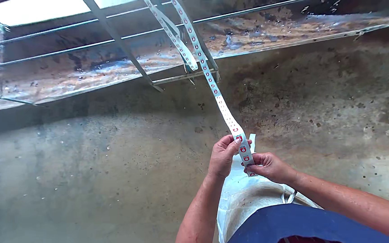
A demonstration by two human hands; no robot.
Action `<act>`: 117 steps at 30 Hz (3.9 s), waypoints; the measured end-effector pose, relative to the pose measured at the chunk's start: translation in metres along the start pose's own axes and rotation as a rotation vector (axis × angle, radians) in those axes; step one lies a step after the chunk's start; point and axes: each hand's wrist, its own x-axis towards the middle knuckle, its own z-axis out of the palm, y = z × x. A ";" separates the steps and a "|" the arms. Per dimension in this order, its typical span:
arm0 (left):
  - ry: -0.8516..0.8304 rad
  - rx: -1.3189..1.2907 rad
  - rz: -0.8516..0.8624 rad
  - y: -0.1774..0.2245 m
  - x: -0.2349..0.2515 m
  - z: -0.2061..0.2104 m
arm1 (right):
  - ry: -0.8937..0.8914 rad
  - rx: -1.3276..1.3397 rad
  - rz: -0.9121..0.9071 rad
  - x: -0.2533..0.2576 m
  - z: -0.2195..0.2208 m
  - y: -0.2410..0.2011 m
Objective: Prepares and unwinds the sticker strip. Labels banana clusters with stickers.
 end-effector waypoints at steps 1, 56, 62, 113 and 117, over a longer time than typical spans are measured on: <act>0.025 0.031 0.027 0.000 -0.002 0.003 | -0.037 0.001 0.008 0.002 -0.003 0.001; 0.141 1.098 0.809 0.091 0.000 -0.078 | 0.080 -1.118 -0.912 0.111 0.048 -0.135; 0.248 1.163 0.993 0.135 -0.006 -0.111 | -0.185 -1.315 -1.101 0.162 0.095 -0.194; -0.303 0.113 0.727 0.735 0.267 -0.731 | -0.528 -0.916 -1.383 0.877 0.532 -0.514; -0.445 0.065 0.676 0.766 0.294 -0.751 | -0.659 -1.042 -1.564 0.909 0.550 -0.552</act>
